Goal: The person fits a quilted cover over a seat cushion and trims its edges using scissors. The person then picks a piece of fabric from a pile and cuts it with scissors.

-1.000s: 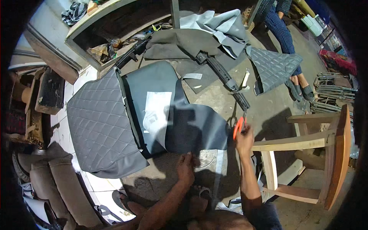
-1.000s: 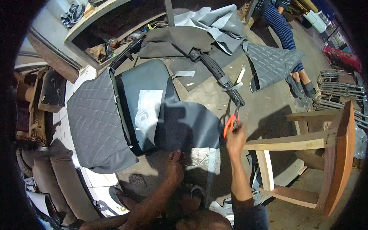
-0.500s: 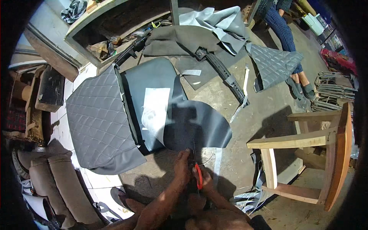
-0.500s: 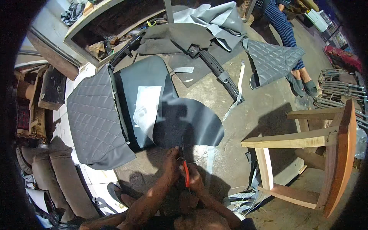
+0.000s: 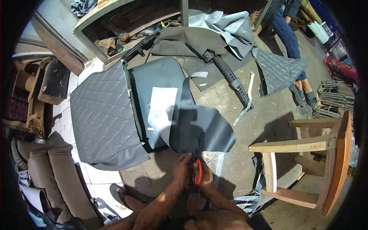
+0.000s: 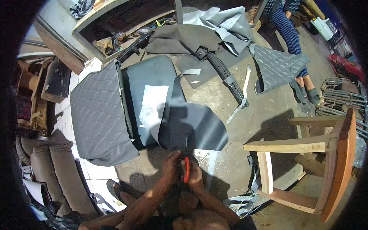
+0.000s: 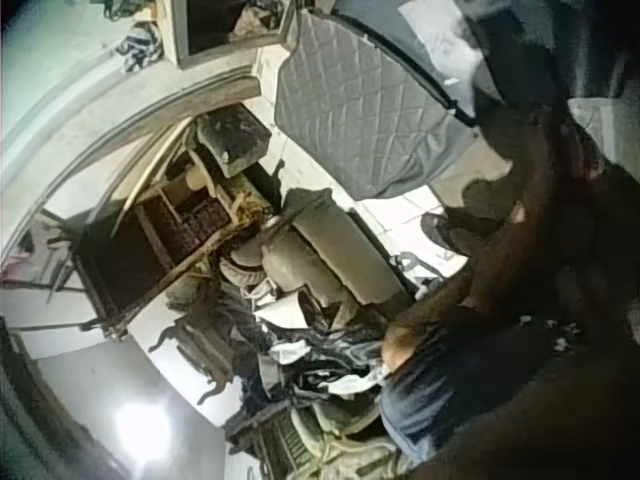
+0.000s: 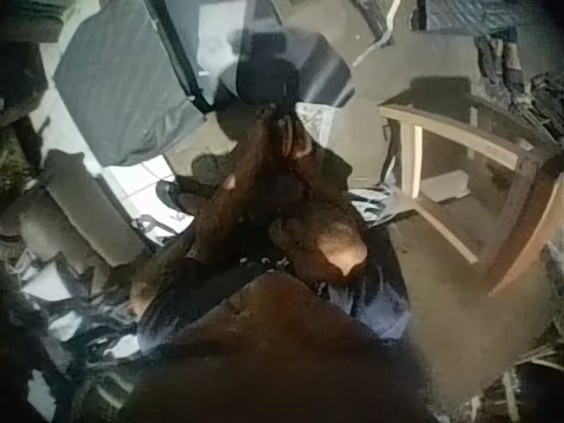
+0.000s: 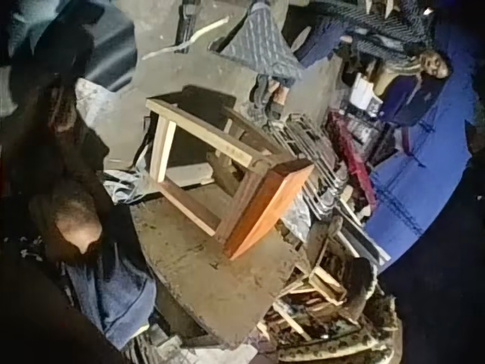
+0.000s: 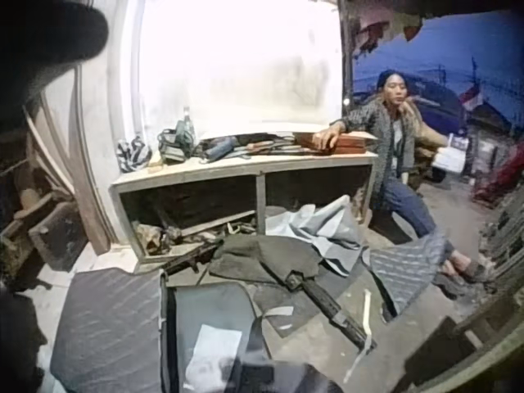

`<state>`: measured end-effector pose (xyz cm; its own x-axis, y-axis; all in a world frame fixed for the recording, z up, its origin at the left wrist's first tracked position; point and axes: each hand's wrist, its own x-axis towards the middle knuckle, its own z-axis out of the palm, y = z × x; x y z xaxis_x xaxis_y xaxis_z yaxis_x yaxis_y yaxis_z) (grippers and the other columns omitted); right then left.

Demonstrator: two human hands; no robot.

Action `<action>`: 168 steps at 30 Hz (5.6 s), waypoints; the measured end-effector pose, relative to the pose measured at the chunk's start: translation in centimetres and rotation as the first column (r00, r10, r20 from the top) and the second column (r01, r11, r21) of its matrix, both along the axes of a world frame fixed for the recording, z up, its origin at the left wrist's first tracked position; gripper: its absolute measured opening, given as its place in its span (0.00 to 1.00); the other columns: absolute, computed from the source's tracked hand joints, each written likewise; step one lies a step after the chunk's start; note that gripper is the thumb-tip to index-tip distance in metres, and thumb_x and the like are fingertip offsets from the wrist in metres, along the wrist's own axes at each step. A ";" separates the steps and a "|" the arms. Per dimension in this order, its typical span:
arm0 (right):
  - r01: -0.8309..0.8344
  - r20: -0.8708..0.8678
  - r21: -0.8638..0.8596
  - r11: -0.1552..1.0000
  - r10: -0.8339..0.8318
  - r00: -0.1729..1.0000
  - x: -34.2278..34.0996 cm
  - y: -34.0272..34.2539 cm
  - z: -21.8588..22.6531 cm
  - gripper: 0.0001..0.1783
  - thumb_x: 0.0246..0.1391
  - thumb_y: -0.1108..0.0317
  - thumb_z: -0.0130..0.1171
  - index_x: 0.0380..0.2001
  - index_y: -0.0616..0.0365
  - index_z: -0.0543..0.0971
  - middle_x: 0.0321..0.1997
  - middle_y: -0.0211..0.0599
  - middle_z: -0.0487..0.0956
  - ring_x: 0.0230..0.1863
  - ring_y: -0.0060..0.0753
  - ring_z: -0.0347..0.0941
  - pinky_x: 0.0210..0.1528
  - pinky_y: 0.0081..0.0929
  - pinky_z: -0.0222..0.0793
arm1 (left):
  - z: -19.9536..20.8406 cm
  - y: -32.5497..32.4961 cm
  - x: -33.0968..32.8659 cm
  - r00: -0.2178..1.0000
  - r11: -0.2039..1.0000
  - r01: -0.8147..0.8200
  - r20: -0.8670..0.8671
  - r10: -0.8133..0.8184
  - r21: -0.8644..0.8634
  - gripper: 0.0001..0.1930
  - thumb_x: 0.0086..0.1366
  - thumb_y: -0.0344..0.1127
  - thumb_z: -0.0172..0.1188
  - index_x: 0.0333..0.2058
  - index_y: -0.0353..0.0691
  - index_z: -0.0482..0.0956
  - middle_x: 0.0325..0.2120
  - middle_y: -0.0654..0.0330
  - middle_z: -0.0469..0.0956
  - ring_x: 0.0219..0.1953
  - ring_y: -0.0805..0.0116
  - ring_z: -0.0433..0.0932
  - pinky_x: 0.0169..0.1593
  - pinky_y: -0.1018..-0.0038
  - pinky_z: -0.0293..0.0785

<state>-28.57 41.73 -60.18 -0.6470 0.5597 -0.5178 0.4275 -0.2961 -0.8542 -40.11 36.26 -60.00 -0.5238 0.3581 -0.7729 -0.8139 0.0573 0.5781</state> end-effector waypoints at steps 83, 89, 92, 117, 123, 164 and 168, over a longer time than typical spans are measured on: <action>-0.236 -0.226 0.668 0.706 0.495 0.839 -1.2 0.8 -0.2 0.11 0.57 0.67 0.69 0.38 0.63 0.81 0.32 0.40 0.80 0.28 0.34 0.79 0.27 0.29 0.75 | 0.9 -9.1 -5.0 0.990 0.992 0.094 -0.112 -0.085 0.080 0.29 0.55 0.28 0.74 0.55 0.32 0.74 0.46 0.53 0.81 0.45 0.61 0.82 0.51 0.64 0.79; -0.335 -0.110 0.214 0.918 0.363 0.925 -0.8 0.5 1.2 0.17 0.56 0.63 0.70 0.39 0.63 0.75 0.28 0.37 0.81 0.30 0.26 0.80 0.30 0.28 0.74 | -0.1 -9.6 -4.5 0.990 0.992 0.103 -0.099 -0.095 0.076 0.30 0.54 0.29 0.74 0.56 0.32 0.73 0.47 0.54 0.81 0.45 0.61 0.81 0.51 0.63 0.79; -0.348 0.154 0.108 0.931 0.330 0.931 1.2 0.2 0.2 0.17 0.57 0.63 0.70 0.40 0.63 0.76 0.31 0.38 0.83 0.32 0.29 0.82 0.34 0.29 0.76 | 2.5 -8.8 -4.9 0.977 0.980 0.199 -0.082 -0.197 0.011 0.31 0.54 0.30 0.75 0.56 0.32 0.73 0.47 0.54 0.81 0.47 0.61 0.81 0.54 0.63 0.77; -0.278 0.117 -0.011 0.961 0.277 0.954 -4.2 8.1 4.1 0.35 0.61 0.60 0.62 0.66 0.62 0.63 0.64 0.56 0.71 0.67 0.53 0.66 0.68 0.42 0.60 | 8.1 -4.7 -3.7 0.504 0.520 0.854 -0.251 -0.827 0.002 0.30 0.64 0.47 0.69 0.57 0.32 0.73 0.47 0.50 0.81 0.48 0.61 0.79 0.51 0.65 0.77; 0.140 -0.292 0.591 0.794 0.049 0.955 -13.4 10.3 8.6 0.28 0.60 0.67 0.58 0.62 0.66 0.69 0.63 0.59 0.72 0.61 0.52 0.73 0.63 0.40 0.68 | 5.3 -9.1 -6.2 0.973 0.960 0.209 -0.142 -0.184 0.188 0.35 0.66 0.53 0.65 0.63 0.36 0.67 0.57 0.51 0.74 0.52 0.53 0.76 0.55 0.63 0.74; -0.591 -0.034 0.715 0.373 0.863 0.504 -14.4 5.4 8.8 0.13 0.42 0.66 0.68 0.35 0.53 0.85 0.26 0.45 0.80 0.25 0.46 0.76 0.28 0.39 0.72 | 19.7 -30.9 -31.6 0.487 0.533 -0.586 -0.260 0.834 0.611 0.33 0.73 0.47 0.54 0.66 0.29 0.56 0.57 0.45 0.70 0.61 0.54 0.71 0.62 0.58 0.71; -0.560 0.014 0.788 0.256 0.902 0.432 -16.6 2.9 10.7 0.11 0.43 0.58 0.70 0.27 0.51 0.84 0.24 0.39 0.78 0.29 0.44 0.76 0.35 0.41 0.73 | 18.7 -25.5 -29.7 0.514 0.842 -0.524 -0.837 0.189 -0.132 0.38 0.72 0.51 0.55 0.68 0.29 0.56 0.66 0.41 0.62 0.63 0.49 0.69 0.64 0.60 0.68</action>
